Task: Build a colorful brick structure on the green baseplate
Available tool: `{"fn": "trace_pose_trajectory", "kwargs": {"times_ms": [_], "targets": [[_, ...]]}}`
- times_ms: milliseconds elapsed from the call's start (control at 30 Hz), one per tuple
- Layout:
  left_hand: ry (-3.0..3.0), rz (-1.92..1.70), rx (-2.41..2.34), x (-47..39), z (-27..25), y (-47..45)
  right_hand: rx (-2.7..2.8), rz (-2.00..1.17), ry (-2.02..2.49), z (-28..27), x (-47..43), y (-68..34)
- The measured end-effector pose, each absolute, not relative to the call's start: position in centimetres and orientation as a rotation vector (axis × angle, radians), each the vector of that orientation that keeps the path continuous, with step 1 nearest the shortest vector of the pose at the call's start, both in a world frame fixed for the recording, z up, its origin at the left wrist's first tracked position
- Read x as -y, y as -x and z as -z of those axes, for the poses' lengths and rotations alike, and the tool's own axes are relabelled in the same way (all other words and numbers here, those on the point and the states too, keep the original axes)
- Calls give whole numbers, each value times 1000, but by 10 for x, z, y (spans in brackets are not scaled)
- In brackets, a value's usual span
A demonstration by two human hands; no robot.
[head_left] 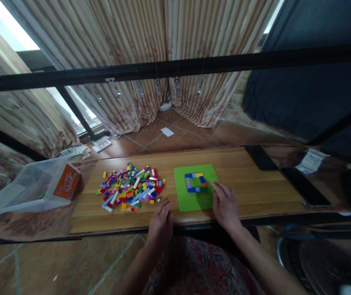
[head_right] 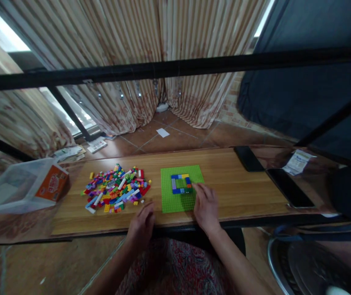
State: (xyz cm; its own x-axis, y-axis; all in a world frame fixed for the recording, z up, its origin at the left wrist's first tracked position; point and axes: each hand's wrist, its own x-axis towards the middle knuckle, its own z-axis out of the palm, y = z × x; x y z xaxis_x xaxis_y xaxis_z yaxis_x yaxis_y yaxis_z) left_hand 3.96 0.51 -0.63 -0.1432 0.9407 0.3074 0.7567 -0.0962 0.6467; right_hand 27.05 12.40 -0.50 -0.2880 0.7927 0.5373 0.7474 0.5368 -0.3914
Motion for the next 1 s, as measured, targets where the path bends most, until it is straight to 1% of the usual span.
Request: {"fn": "trace_pose_trajectory", "kwargs": {"times_ms": [133,267,533,1000], "targets": [[-2091,-1040,-1990,6,11,-10,1968,90,1485,23,-135,-327],[-2256,-969,-1925,-1,7,4,1976,76,1587,37,-153,-357],[-2291,-922,-2074,-3,7,0,1997,17,1578,44,-154,-358],[-2258,-774,-2109,-2,8,3,2027,-8,1637,34,-150,-360]]}}
